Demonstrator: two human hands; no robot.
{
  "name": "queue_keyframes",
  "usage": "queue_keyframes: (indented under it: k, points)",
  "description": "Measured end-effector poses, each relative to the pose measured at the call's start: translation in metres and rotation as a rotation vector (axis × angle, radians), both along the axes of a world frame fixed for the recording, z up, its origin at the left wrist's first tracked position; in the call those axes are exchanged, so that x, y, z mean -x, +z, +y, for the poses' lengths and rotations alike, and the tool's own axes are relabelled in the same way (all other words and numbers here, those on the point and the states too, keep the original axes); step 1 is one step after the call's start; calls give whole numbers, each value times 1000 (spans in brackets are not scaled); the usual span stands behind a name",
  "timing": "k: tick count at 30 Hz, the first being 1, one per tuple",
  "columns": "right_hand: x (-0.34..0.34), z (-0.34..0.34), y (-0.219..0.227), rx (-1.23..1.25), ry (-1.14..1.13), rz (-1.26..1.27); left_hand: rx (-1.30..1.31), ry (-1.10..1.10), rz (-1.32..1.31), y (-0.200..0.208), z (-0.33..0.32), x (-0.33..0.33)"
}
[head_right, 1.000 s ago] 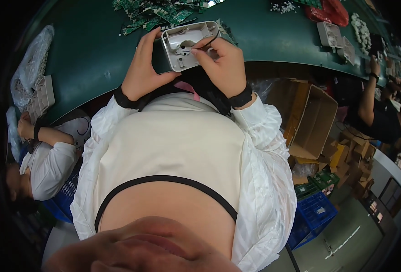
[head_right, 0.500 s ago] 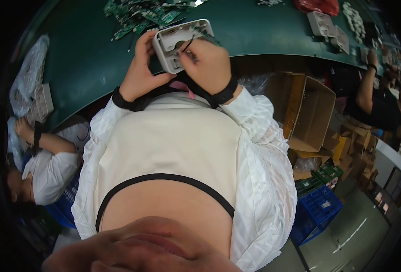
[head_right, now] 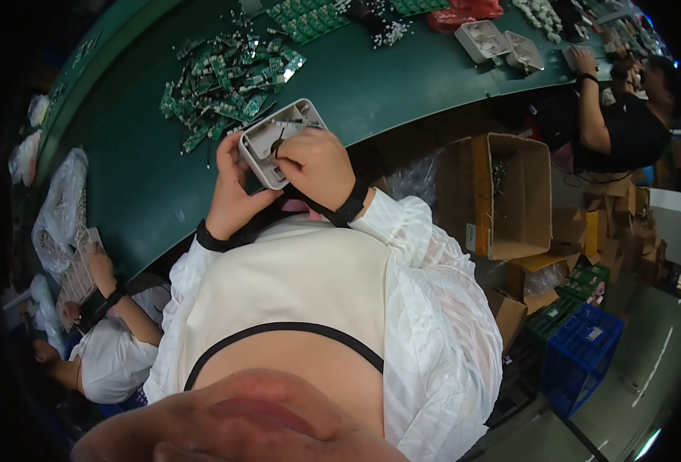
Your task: Assembling electronic devices by installing PCBs into plastic housings and connecting internal wires.
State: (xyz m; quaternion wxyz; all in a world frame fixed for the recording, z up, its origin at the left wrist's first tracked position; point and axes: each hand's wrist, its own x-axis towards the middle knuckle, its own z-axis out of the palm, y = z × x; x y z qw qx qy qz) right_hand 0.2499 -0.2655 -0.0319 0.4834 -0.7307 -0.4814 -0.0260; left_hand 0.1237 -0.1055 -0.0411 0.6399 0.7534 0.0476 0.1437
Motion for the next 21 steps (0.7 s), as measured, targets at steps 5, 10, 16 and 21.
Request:
queue_keyframes:
  k: [5, 10, 16, 21]
  points:
    - [-5, -6, 6, 50, 8, -125, 107, -48, -17, -7, 1, -8]
    - [5, -12, 13, -16, -171, -12, 43, -66, 10, -13, 7, -5]
    - [-14, -23, 20, 145, -437, -85, -8, -110, 4, -3, 2, -7]
    - [-30, -25, 7, 115, -419, -379, 28, -109, 20, -5, 5, -7]
